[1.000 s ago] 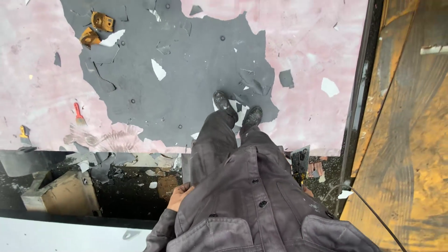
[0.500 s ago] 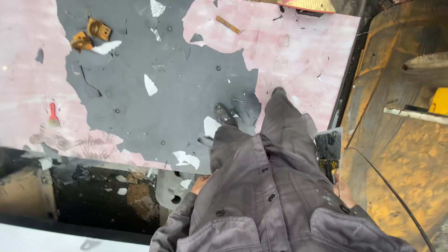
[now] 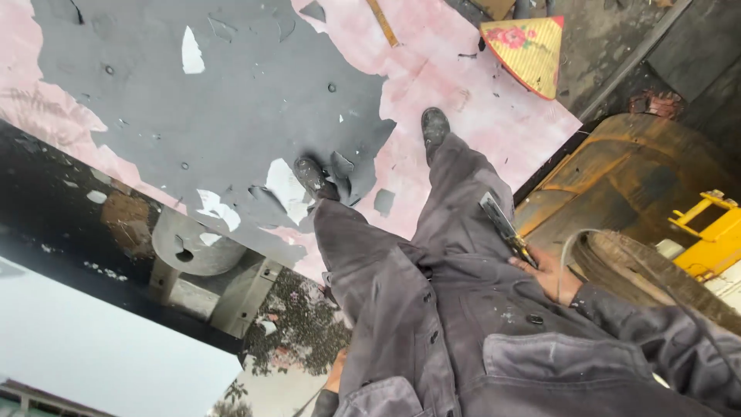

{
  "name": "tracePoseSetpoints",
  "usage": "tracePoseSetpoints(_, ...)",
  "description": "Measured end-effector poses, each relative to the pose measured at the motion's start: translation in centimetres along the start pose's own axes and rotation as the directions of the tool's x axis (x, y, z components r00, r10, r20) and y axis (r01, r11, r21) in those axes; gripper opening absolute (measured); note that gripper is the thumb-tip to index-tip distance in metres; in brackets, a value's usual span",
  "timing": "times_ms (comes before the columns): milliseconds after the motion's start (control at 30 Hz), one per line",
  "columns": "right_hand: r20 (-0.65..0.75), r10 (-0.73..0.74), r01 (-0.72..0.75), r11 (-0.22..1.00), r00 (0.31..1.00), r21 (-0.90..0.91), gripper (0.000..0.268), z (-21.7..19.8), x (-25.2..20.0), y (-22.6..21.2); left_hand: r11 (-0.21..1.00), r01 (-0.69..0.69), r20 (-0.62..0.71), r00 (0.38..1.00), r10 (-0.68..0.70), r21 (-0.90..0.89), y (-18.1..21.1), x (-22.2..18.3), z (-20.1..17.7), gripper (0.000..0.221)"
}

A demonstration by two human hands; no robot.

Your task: Scraping old paint or protective coating off a large metal industrial component using a hand scraper.

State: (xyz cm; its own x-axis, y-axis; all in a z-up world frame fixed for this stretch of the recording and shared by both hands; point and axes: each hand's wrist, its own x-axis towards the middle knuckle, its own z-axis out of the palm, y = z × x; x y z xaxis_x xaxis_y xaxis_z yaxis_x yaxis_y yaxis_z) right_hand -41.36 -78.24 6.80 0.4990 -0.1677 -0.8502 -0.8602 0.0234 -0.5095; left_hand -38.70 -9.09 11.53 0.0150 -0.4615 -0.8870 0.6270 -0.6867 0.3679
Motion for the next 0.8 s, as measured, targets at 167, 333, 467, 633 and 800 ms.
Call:
tracePoseSetpoints(167, 0.152, 0.533, -0.371, 0.739, 0.832, -0.563, 0.060, -12.0, 4.3, -4.6, 0.992, 0.113, 0.061, 0.991, -0.116, 0.053, 3.3, 7.8, 16.3, 0.032)
tracePoseSetpoints(333, -0.028, 0.134, -0.091, 0.494, 0.991, -0.865, 0.060, -20.4, 18.5, -9.0, 0.958, 0.279, 0.115, 0.951, -0.285, 0.068, 19.5, 17.2, 16.5, 0.040)
tracePoseSetpoints(467, -0.069, -0.158, 0.010, 0.453, 0.985, -0.892, 0.047, -18.7, 29.9, -11.4, 0.953, -0.037, -0.444, 0.890, -0.105, -0.300, 20.5, 25.9, 11.8, 0.033)
tracePoseSetpoints(633, 0.271, -0.381, 0.379, 0.245, 0.884, -0.892, 0.027, -8.3, 42.6, -10.9, 0.818, -0.382, -0.739, 0.670, -0.076, -0.430, 17.4, 39.8, 3.2, 0.038)
tracePoseSetpoints(800, 0.465, -0.180, 0.497, 0.389, 0.867, -0.776, 0.020, 4.6, 49.1, -6.5, 0.707, -0.461, -0.738, 0.663, -0.128, -0.536, 13.1, 49.2, -0.1, 0.024)
